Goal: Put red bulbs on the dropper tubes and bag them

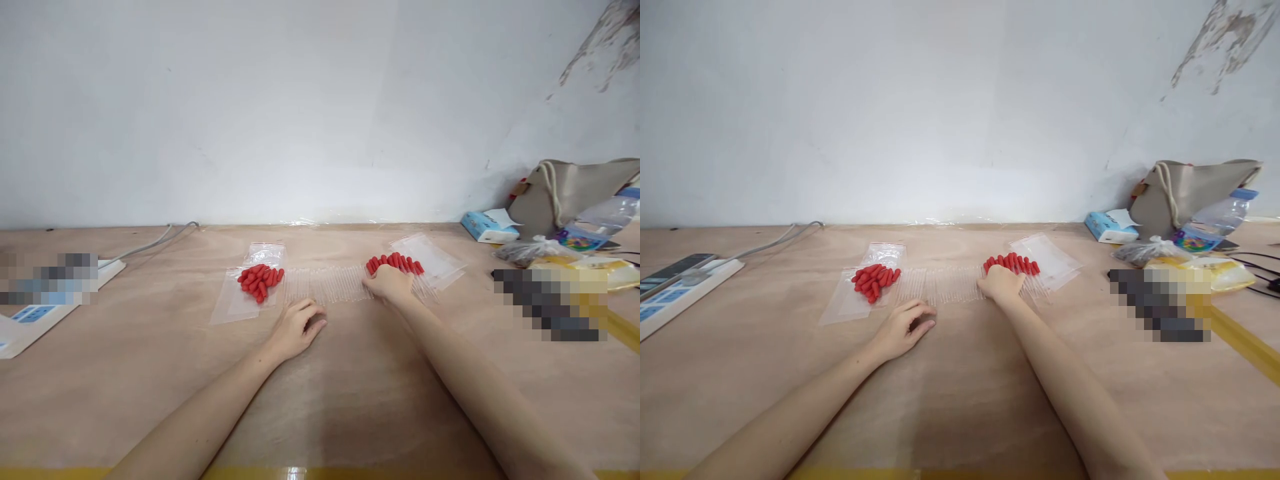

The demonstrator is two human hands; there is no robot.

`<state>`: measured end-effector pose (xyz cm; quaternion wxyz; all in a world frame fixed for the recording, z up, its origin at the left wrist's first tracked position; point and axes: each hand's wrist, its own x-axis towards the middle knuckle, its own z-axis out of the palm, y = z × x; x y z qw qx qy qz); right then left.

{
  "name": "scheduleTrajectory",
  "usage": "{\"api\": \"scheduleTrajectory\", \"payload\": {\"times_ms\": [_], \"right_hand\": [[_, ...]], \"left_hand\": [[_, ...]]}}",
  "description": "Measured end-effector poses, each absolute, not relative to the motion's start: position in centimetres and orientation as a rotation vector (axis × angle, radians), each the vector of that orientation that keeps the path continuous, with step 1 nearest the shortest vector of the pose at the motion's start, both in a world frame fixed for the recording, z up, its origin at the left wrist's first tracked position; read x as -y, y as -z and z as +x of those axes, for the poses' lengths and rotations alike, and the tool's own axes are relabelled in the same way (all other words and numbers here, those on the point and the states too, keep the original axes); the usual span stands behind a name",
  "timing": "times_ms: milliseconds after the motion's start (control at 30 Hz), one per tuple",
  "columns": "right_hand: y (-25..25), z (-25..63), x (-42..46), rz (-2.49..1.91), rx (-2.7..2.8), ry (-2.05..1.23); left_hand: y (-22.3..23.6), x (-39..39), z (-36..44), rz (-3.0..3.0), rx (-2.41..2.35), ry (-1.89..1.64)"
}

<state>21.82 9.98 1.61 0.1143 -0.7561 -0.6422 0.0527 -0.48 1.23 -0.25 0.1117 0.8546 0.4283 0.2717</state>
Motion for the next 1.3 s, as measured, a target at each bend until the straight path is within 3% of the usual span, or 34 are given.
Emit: {"api": "scheduleTrajectory", "payload": {"times_ms": [100, 267, 400, 567, 833, 1000, 1133, 1300], "right_hand": [[-1.7, 21.8, -10.0, -2.184, 1.891, -0.152], [-2.4, 22.2, -8.4, -2.059, 1.952, -0.011], [-1.5, 22.5, -6.2, -1.81, 1.966, 0.134], [1.1, 22.9, -4.1, -1.425, 1.95, 0.077], [2.1, 22.2, -3.7, -1.29, 1.922, 0.18], [2.0, 22.2, -3.6, -1.225, 1.935, 0.127], [1.9, 22.4, -3.5, -1.181, 1.962, 0.049], [1.9, 22.3, -3.2, -1.116, 2.043, -0.029]], "left_hand": [[0.3, -1.4, -0.8, 2.556, -1.371, -0.859], [-0.9, -3.1, -3.6, 2.57, -1.997, -1.125], [-1.7, -4.4, -6.3, 2.541, -2.358, -1.052], [-1.6, -4.6, -7.1, 2.539, -2.396, -1.036], [-2.0, -4.5, -6.6, 2.495, -2.42, -1.113], [-2.2, -3.2, -3.8, 2.662, -1.991, -1.21], [-1.4, -1.5, -1.1, 2.677, -1.448, -0.94], [-0.2, -0.8, -0.2, 2.502, -1.277, -0.872]]}}
